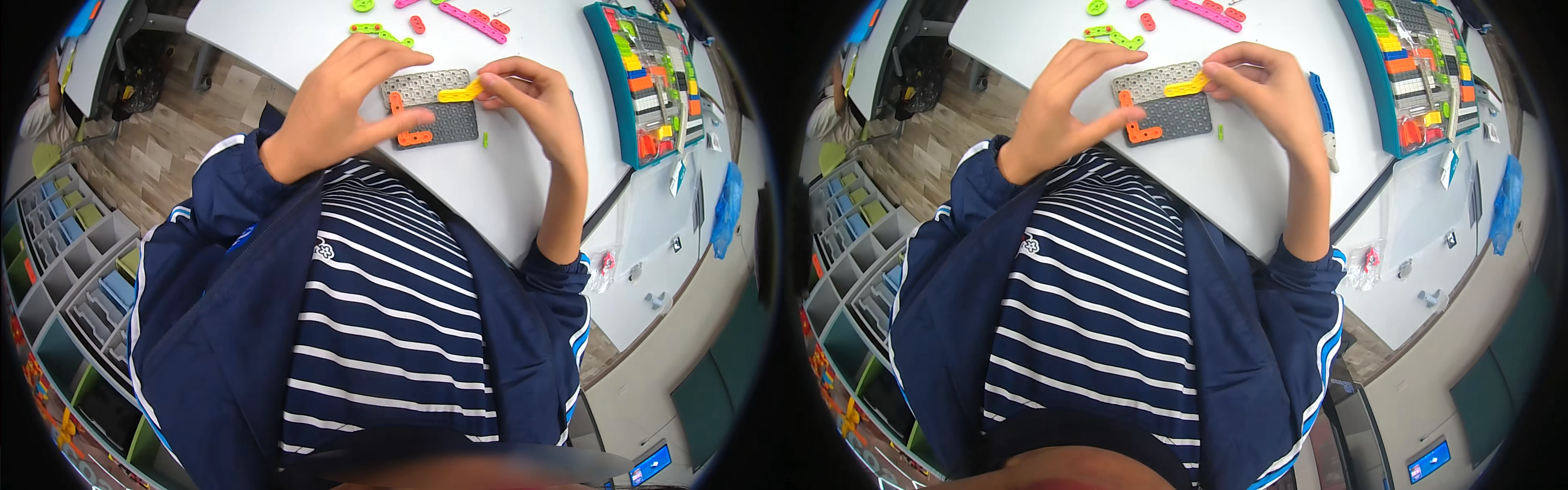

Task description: The person assembles a small knitting machine by attaching colorful plastic pieces to a gray base plate. They use pliers to secure components and repeatedly adjust the placement of the pieces to ensure proper alignment.

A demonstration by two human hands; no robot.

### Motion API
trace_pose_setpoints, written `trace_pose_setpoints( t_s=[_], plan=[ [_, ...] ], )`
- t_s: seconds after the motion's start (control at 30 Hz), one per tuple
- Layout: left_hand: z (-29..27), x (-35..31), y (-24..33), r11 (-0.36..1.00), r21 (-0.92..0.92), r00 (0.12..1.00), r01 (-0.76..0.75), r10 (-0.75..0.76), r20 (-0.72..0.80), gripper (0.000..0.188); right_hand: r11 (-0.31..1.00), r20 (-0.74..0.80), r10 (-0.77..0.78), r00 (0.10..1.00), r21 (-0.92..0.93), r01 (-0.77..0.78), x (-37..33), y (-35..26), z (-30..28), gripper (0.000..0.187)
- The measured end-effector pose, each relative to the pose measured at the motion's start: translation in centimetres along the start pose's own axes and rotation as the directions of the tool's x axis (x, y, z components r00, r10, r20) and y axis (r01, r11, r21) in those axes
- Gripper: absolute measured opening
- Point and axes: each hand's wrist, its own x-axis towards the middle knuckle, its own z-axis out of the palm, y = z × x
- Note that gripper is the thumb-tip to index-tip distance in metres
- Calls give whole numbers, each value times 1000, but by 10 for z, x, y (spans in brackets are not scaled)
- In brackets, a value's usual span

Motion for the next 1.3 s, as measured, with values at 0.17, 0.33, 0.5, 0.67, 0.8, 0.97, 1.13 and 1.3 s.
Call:
trace_pose_setpoints(
  t_s=[0.17,0.33,0.5,0.67,0.8,0.97,1.13,1.3],
  plan=[
    [18,-23,1,998,5,998,66,-66,21,83,998,10,28,1000,-63,-28,5,6,21,28],
    [28,-30,-5,995,16,994,103,-103,33,80,986,-60,34,998,-161,-43,1,4,23,27],
    [33,-26,-10,998,42,999,46,-46,2,48,979,-118,-38,992,-203,14,-4,5,20,23],
    [43,-11,-17,998,52,1000,23,-24,17,25,971,-69,-69,995,-232,51,-5,12,18,22],
    [45,-4,-21,999,40,999,9,-10,40,20,967,-35,-82,996,-246,71,-6,15,15,22],
    [43,-3,-21,999,39,998,8,-10,55,22,943,-2,-148,989,-301,141,-6,17,14,21],
    [44,-4,-20,1000,25,999,17,-18,30,23,954,-10,-131,991,-275,123,-6,18,14,21],
    [43,-4,-23,999,36,999,14,-16,41,22,948,-26,-128,991,-298,114,-5,17,16,20]
  ],
)
